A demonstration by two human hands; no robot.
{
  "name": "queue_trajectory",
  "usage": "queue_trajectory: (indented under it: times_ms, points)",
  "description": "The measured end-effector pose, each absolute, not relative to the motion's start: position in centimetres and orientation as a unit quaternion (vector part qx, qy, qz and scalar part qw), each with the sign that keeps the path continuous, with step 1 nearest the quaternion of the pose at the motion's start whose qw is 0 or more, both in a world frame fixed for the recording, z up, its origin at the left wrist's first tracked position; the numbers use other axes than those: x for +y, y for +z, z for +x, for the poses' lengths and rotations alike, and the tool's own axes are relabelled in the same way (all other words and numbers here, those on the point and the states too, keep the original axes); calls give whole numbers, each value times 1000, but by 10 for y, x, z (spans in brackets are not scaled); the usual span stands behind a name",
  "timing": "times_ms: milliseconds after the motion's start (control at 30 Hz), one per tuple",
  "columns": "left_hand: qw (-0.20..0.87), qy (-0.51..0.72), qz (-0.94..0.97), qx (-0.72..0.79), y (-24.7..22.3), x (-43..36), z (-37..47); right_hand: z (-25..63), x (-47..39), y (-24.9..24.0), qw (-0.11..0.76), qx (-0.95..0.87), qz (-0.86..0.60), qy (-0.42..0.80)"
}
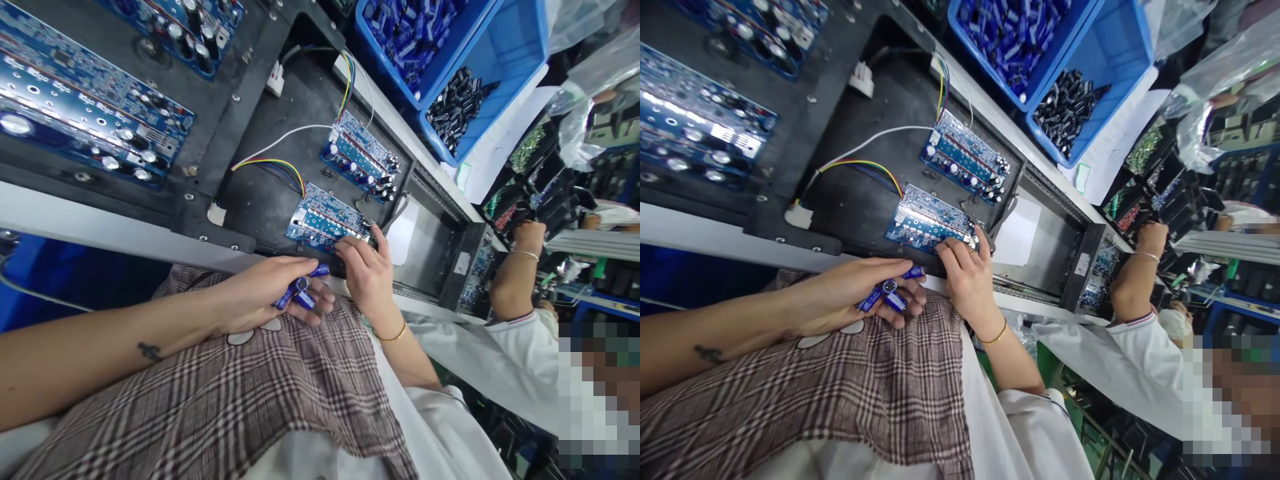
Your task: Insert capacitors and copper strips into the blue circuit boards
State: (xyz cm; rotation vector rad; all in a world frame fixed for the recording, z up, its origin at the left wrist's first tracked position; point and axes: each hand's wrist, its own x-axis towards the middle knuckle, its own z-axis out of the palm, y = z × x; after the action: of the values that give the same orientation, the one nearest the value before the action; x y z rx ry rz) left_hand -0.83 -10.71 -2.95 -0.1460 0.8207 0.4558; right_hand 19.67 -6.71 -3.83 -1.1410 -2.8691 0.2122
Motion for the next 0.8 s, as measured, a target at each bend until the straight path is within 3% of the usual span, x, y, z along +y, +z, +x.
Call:
queue_trajectory:
  times_ms: [367, 567, 800]
  points:
    - [905, 215, -45, 365, -38, -113, -11, 196, -67, -38, 46, -926, -368, 66]
    - [900, 224, -31, 373, -36, -115, -11, 195, -70, -35, 6, -953, -299, 43]
    - [896, 246, -94, 357, -37, -118, -12, 168, -79, -5, 49, -897, -384, 212]
